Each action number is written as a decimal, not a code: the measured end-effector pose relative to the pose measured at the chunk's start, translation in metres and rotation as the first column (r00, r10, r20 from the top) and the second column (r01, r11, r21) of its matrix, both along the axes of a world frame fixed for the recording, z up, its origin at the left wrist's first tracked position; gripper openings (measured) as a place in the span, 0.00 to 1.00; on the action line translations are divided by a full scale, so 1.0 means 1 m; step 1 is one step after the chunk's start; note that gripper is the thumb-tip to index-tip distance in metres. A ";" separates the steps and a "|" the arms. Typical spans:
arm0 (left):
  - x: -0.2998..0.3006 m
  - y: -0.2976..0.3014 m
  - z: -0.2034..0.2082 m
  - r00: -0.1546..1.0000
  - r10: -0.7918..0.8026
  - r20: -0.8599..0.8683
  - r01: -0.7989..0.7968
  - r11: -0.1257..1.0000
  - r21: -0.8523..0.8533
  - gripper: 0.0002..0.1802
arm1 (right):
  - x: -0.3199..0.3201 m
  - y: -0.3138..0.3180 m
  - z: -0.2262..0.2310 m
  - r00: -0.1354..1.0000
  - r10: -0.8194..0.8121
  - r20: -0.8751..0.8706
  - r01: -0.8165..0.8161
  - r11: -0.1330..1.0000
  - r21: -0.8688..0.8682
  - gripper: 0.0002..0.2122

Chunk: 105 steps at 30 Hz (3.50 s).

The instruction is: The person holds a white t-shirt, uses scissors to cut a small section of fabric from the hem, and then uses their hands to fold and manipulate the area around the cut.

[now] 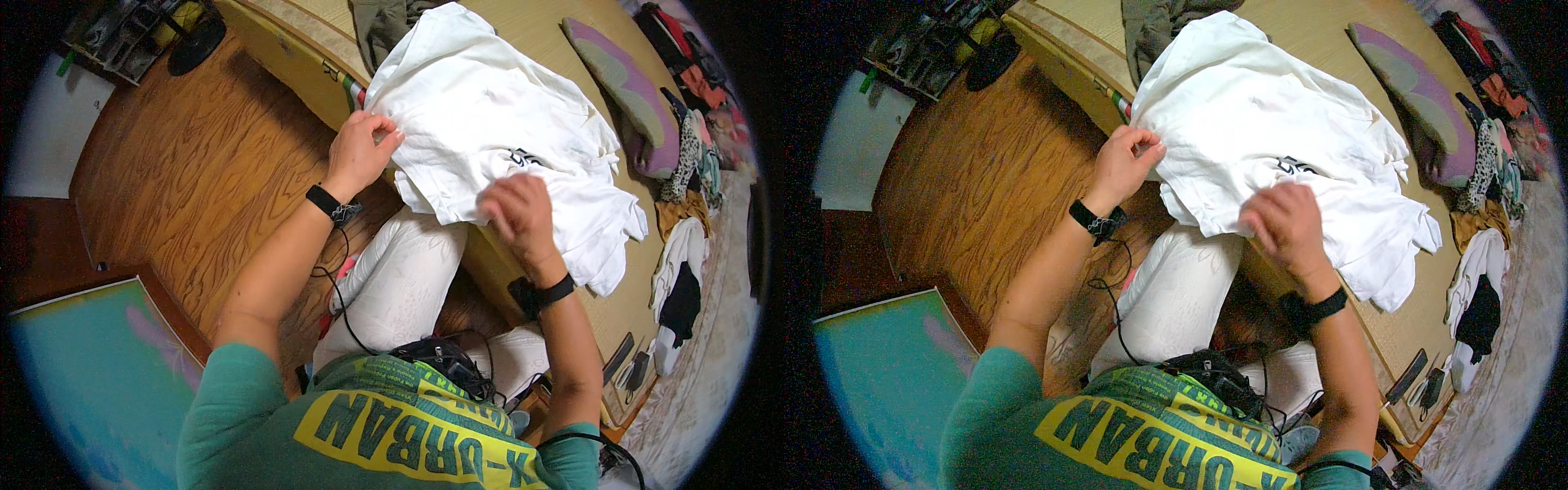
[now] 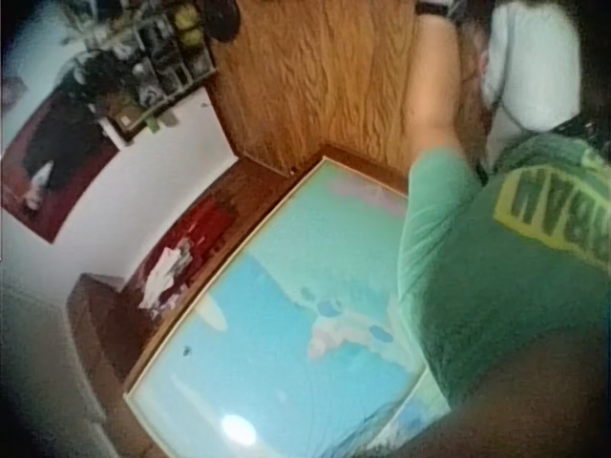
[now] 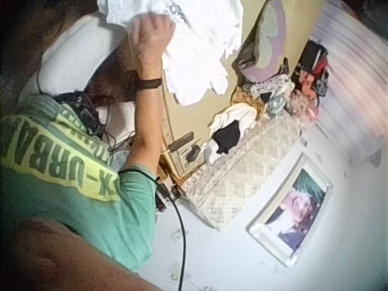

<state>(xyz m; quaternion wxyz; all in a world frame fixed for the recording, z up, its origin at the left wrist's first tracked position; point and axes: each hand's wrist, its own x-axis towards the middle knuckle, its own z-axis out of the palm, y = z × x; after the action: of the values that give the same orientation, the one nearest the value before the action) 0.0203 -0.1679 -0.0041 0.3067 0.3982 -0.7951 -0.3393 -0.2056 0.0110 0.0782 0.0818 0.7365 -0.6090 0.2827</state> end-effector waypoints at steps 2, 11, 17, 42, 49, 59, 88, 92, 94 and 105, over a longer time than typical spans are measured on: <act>-0.005 0.000 0.005 0.999 0.019 0.035 -0.018 0.999 -0.041 0.14 | -0.024 -0.016 -0.002 0.997 -0.016 0.072 0.022 0.997 -0.077 0.04; -0.008 0.039 0.039 0.980 -0.177 -0.095 0.147 0.953 -0.264 0.08 | -0.081 -0.116 -0.015 0.641 -0.372 0.672 0.091 0.905 0.415 0.17; -0.009 0.066 0.045 0.909 -0.379 -0.170 0.345 0.917 -0.203 0.11 | -0.085 -0.085 -0.003 0.740 -0.290 0.607 -0.001 0.902 0.432 0.11; 0.016 0.024 0.022 0.934 0.133 -0.332 0.115 0.766 0.632 0.07 | -0.057 -0.155 0.014 0.933 -0.093 0.349 -0.114 0.840 0.530 0.11; 0.018 0.027 0.035 0.947 0.005 -0.321 0.111 0.933 0.343 0.07 | -0.052 -0.123 0.024 0.914 -0.176 0.366 -0.058 0.835 0.547 0.09; 0.004 -0.009 0.014 0.951 -0.178 -0.255 0.176 0.984 -0.030 0.04 | -0.044 -0.091 0.033 0.845 -0.188 0.501 -0.049 0.905 0.423 0.09; 0.020 -0.079 0.033 0.966 -0.238 -0.104 0.259 0.876 0.406 0.06 | -0.070 -0.171 0.010 0.729 -0.222 0.648 -0.056 0.924 0.379 0.11; 0.012 -0.078 0.029 0.963 -0.265 -0.039 0.257 0.873 0.414 0.05 | -0.065 -0.159 0.011 0.922 -0.092 0.376 0.021 0.982 0.189 0.11; 0.015 -0.082 0.026 0.964 -0.262 -0.032 0.254 0.886 0.387 0.06 | -0.045 -0.128 0.026 0.981 0.055 0.184 -0.059 0.998 0.017 0.11; 0.005 -0.098 0.033 0.961 -0.277 0.018 0.227 0.821 0.524 0.10 | 0.014 -0.021 -0.014 0.658 -0.285 0.697 -0.028 0.916 0.401 0.05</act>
<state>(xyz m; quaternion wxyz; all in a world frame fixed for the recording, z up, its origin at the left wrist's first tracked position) 0.0253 -0.2659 0.0288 0.1036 0.3724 -0.7336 -0.5589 -0.1916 -0.0099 0.0639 -0.2964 0.5120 -0.6828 0.4286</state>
